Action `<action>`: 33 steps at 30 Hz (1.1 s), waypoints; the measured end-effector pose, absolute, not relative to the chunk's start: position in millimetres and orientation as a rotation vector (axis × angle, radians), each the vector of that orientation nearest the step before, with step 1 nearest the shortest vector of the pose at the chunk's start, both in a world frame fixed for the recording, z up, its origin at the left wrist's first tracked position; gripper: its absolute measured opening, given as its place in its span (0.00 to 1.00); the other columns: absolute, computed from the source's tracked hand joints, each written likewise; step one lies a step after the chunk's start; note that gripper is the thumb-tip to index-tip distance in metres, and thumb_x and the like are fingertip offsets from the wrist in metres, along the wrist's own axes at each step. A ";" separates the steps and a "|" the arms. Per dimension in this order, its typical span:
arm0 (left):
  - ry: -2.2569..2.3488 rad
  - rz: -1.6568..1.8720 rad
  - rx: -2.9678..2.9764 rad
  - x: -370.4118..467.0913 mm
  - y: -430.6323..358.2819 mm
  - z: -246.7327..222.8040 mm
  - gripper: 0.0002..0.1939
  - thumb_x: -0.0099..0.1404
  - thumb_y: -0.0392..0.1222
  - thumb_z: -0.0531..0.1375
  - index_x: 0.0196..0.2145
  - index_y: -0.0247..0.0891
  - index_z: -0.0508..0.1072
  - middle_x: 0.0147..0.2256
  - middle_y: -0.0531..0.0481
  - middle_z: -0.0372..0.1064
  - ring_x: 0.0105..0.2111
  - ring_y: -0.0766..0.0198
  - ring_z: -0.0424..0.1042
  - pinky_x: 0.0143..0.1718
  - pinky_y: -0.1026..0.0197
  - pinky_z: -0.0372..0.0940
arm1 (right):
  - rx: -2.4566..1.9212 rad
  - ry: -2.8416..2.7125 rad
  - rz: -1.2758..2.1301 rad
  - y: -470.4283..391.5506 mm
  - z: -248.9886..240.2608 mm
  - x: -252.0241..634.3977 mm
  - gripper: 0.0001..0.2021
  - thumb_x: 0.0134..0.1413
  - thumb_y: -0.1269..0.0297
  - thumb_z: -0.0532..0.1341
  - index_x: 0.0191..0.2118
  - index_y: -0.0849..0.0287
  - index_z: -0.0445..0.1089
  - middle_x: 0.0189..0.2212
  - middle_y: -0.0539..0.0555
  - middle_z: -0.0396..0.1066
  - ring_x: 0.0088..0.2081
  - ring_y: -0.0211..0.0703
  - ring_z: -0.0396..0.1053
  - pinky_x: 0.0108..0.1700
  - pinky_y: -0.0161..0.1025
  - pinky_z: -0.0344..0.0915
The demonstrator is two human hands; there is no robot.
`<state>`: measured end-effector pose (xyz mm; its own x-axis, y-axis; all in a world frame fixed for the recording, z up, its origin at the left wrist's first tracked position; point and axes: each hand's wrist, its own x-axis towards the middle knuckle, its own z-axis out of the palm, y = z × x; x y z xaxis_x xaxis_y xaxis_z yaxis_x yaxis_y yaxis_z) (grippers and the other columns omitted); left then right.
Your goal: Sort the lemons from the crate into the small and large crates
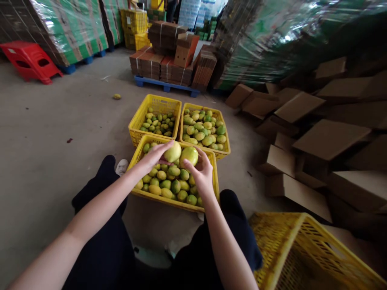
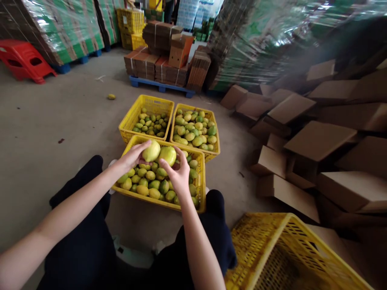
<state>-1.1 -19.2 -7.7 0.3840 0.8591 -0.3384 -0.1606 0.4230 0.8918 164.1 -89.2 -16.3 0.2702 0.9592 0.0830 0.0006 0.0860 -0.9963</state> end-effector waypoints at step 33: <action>0.696 0.992 0.761 30.8 -28.8 -76.2 0.26 0.70 0.64 0.49 0.44 0.41 0.75 0.37 0.46 0.77 0.46 0.53 0.76 0.46 0.54 0.72 | -1.221 -0.895 1.005 -92.0 -60.9 118.2 0.34 0.45 0.45 0.71 0.56 0.59 0.71 0.54 0.61 0.74 0.57 0.59 0.71 0.63 0.58 0.64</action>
